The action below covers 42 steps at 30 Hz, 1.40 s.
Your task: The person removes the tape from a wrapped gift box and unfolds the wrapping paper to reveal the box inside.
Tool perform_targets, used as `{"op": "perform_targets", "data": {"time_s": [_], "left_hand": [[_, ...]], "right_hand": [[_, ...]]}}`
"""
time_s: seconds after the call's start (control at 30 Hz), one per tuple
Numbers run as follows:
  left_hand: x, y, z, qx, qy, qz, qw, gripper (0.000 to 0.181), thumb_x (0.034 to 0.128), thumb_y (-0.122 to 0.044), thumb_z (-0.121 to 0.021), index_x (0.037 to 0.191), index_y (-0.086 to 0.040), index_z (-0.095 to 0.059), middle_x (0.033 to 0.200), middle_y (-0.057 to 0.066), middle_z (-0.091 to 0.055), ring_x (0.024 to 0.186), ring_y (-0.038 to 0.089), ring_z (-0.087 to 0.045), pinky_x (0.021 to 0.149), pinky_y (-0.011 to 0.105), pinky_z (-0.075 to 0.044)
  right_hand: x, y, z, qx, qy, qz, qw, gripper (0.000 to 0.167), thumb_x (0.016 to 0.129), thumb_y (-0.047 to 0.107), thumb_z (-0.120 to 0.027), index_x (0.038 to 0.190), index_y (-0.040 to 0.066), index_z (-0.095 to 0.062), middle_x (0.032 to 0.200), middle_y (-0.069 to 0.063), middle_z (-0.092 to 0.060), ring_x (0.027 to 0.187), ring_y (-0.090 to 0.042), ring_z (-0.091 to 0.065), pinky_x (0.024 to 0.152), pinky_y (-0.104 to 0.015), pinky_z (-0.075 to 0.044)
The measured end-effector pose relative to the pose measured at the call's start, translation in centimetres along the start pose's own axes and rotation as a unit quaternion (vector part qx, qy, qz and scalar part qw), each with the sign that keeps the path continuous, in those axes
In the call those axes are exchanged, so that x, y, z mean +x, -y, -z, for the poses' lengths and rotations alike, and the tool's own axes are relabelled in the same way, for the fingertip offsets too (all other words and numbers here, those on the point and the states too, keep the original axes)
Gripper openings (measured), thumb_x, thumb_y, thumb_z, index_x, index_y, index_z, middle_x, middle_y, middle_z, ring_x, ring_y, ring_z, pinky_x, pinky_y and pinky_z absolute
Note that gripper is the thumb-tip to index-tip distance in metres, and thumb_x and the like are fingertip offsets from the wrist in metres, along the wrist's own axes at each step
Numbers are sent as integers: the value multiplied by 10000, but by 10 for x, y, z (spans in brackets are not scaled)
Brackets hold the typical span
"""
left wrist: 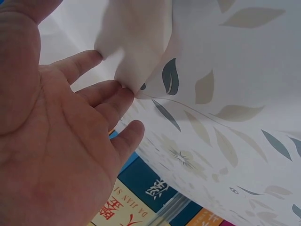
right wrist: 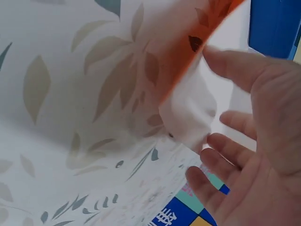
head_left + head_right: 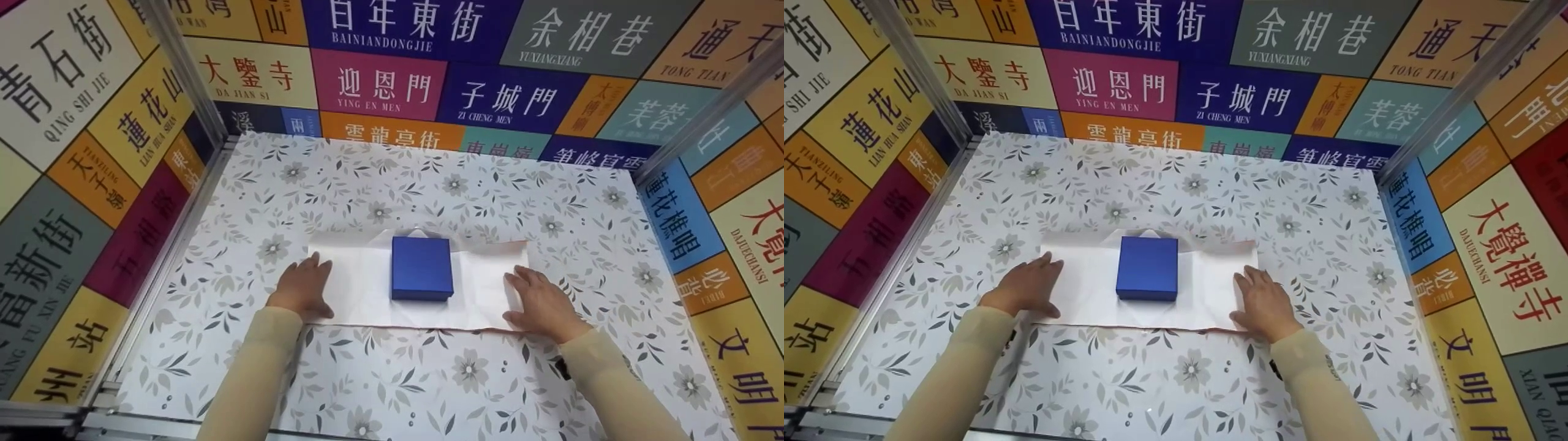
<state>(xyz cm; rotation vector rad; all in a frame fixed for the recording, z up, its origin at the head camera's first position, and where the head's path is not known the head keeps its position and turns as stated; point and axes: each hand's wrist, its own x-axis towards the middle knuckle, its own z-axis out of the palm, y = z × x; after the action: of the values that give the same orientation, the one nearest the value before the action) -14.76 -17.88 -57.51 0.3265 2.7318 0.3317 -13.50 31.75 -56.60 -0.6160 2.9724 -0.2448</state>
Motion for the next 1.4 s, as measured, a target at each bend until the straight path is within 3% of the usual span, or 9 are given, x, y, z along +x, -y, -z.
{"op": "perform_targets", "data": {"time_s": [0.2, 0.4, 0.83, 1.1, 1.27, 1.4], "left_hand": [[1, 2, -1, 7, 23, -19, 10000, 1124, 647, -373, -932, 1553, -75, -339, 1604, 221, -224, 1469, 370, -218, 1176, 549, -154], [3, 6, -4, -10, 111, -61, 9999, 1135, 655, -370, -927, 1566, -86, -312, 1616, 214, -184, 1474, 373, -200, 1177, 550, -146], [0, 9, -5, -75, 159, -1, 9998, 1106, 658, -350, -895, 1568, -104, -317, 1624, 189, -184, 1490, 343, -159, 1196, 503, -78], [-1, 10, -7, -239, 16, 116, 9996, 1092, 668, -372, -878, 1569, -112, -318, 1632, 160, -183, 1497, 324, -145, 1200, 483, -53], [0, 11, -8, -211, -34, 79, 9997, 1122, 662, -397, -873, 1578, -113, -291, 1631, 153, -200, 1494, 319, -161, 1201, 481, -53], [5, 14, -7, -180, -138, -105, 9997, 1022, 721, -404, -809, 1561, -81, -324, 1612, 178, -243, 1482, 335, -198, 1197, 494, -89]], "right_hand": [[-4, -3, -7, 353, 588, -264, 9973, 948, 774, 425, -825, 1533, 71, -380, 1598, -212, -250, 1409, -471, -278, 1106, -605, -283], [-6, -4, -10, 619, 983, -454, 9922, 1043, 738, 511, -830, 1564, 116, -329, 1625, -220, -145, 1404, -510, -254, 1073, -636, -311], [1, -9, -15, 500, 952, -316, 9937, 1156, 667, 632, -822, 1556, 77, -333, 1604, -299, -79, 1372, -584, -241, 1079, -660, -281], [4, -10, -17, 303, 852, -242, 9956, 1174, 679, 699, -774, 1553, 56, -327, 1596, -276, -181, 1335, -616, -276, 1085, -656, -273], [5, -12, -21, 225, 826, -238, 9960, 1192, 667, 736, -755, 1550, 56, -334, 1595, -257, -215, 1337, -609, -280, 1085, -658, -269], [4, -15, -20, 335, 762, -248, 9962, 1163, 682, 732, -749, 1542, 58, -351, 1594, -244, -232, 1349, -581, -290, 1086, -652, -275]]}}
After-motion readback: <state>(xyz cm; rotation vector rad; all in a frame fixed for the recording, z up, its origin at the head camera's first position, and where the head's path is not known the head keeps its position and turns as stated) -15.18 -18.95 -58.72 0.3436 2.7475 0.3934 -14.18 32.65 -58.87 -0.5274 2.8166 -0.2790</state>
